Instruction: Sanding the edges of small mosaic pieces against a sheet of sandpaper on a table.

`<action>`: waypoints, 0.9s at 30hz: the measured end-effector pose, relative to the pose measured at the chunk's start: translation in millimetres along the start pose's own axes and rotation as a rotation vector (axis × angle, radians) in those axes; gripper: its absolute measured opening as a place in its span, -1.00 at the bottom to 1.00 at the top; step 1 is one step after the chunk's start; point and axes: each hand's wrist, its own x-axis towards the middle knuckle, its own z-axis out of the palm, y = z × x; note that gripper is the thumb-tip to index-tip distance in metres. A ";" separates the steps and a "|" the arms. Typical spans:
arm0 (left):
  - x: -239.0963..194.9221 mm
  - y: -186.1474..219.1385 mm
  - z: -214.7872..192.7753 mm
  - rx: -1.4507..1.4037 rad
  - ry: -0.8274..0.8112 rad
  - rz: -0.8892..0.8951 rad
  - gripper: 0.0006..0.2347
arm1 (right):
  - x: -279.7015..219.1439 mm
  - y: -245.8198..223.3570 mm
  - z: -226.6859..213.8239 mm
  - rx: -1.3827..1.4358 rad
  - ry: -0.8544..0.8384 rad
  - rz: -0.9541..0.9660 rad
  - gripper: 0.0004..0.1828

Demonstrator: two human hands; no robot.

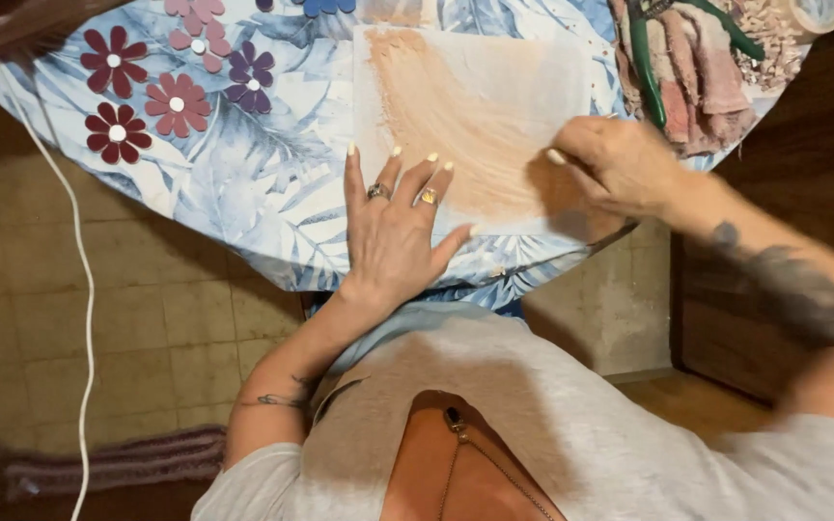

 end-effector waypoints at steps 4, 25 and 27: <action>14.8 15.3 -10.0 -0.144 0.198 0.041 -0.66 | 28.7 -72.5 -4.8 0.589 0.219 0.034 -0.80; 17.3 28.7 5.0 -0.231 0.332 0.065 -0.78 | 34.9 -98.1 -5.8 0.634 0.427 0.041 -0.79; 12.3 26.6 6.7 -0.136 0.195 0.060 -0.74 | 26.7 -85.6 5.9 0.387 0.407 -0.022 -0.82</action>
